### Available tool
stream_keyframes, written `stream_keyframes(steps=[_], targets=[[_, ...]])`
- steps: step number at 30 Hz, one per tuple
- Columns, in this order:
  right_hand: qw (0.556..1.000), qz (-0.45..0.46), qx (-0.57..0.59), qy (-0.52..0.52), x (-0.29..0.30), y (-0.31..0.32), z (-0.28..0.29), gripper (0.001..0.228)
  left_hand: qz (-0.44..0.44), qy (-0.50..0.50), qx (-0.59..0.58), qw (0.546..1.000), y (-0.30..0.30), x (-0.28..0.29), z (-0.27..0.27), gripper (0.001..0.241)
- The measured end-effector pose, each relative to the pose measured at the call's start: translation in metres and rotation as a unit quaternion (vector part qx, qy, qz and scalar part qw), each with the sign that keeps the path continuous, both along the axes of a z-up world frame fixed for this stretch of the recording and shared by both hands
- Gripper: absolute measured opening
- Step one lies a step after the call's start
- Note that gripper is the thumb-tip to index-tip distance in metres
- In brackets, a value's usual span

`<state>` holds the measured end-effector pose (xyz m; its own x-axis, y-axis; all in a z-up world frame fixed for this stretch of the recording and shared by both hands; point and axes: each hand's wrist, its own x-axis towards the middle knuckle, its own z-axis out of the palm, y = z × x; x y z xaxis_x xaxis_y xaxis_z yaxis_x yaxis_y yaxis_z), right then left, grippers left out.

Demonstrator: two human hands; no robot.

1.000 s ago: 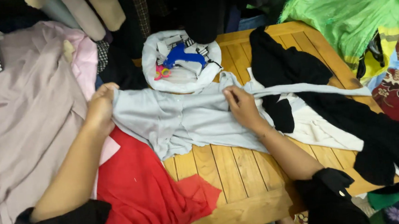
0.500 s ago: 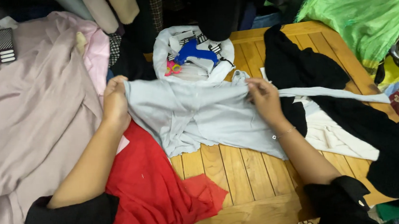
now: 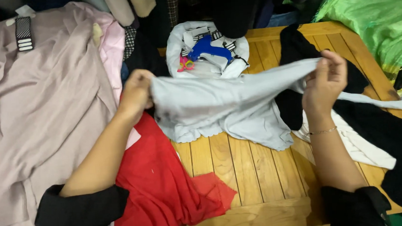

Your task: The person uses a blue glue gun to attach a small rectangular tag to a beige garment. They then fold the beige garment and place it on a pile of other clothes. Next, they pick up a light blue shirt, attach a tag to it using the glue gun, and fold it.

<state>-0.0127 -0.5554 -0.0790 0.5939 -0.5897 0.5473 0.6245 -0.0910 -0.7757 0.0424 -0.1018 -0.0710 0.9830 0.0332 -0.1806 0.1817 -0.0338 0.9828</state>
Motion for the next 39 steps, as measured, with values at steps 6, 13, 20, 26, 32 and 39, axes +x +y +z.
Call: stream_keyframes(steps=[6, 13, 20, 26, 32, 39], targets=[[0.954, -0.090, -0.283, 0.034, -0.021, 0.000, 0.031, 0.019, -0.105, -0.253, 0.100, 0.957, -0.003, -0.012, 0.008, 0.014], [0.896, -0.055, -0.438, 0.054, -0.066, 0.030, 0.072, 0.018, -0.136, -0.276, -0.160, 0.938, -0.009, -0.036, 0.039, 0.016], [0.459, 0.354, -0.589, 0.563, -0.076, 0.065, 0.060, 0.031, -0.537, -0.065, 0.391, 0.745, -0.034, -0.056, 0.008, 0.040], [0.680, 0.190, -0.537, 0.461, -0.043, 0.054, 0.029, 0.029, -0.327, -0.231, 0.355, 0.845, -0.071, -0.017, -0.024, 0.025], [0.728, -0.082, -0.615, 0.290, 0.004, 0.028, -0.065, 0.034, -0.247, -0.194, 0.424, 0.849, -0.085, -0.006, -0.061, 0.047], [0.762, -0.120, -0.574, 0.276, 0.014, 0.014, -0.089, 0.015, -0.307, -0.112, 0.527, 0.784, -0.068, -0.015, 0.006, 0.064]])
